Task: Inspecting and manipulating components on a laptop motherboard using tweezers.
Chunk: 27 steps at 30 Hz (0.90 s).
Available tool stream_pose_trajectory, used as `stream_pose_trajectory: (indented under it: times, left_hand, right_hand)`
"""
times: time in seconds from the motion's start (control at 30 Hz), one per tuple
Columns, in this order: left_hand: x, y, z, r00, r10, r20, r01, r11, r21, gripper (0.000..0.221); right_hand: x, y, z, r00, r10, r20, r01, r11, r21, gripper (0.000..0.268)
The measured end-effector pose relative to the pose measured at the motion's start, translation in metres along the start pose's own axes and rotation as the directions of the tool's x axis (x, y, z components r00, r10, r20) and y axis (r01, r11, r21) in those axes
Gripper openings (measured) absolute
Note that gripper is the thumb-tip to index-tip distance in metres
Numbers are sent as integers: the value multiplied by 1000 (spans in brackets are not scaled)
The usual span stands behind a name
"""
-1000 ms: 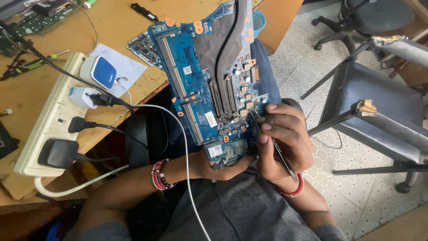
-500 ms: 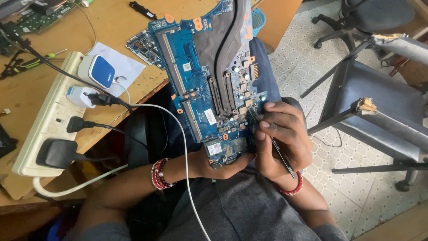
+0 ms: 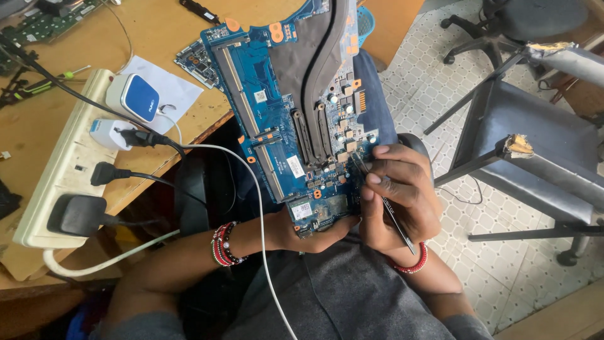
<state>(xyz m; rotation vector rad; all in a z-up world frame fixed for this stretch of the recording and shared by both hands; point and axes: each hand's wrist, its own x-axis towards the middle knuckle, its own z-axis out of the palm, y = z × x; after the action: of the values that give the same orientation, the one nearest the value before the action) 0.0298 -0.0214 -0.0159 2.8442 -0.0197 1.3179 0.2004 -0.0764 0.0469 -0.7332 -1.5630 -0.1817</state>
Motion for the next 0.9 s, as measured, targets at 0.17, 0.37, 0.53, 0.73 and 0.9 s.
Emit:
stream_pose_trajectory:
  times: [0.17, 0.37, 0.53, 0.73, 0.9]
  left_hand:
    - [-1, -1, -2, 1000, -25, 8, 26, 995, -98, 16]
    - [-6, 0, 3, 999, 38, 24, -39, 999, 24, 16]
    - [-4, -2, -2, 999, 51, 9, -51, 995, 80, 16]
    - [0, -1, -3, 998, 59, 3, -60, 995, 84, 13]
    - [-5, -3, 0, 996, 84, 34, -87, 988, 131, 17]
  right_hand:
    - [-1, 1, 1, 1000, -4, -15, 4, 1000, 6, 8]
    - [-5, 3, 3, 999, 18, -39, -16, 999, 48, 7]
    - [-3, 3, 3, 999, 16, -32, -15, 999, 31, 7]
    - [-3, 3, 2, 1000, 3, -19, -3, 1000, 3, 7]
    - [-3, 5, 3, 1000, 1, -30, 0, 1000, 29, 8]
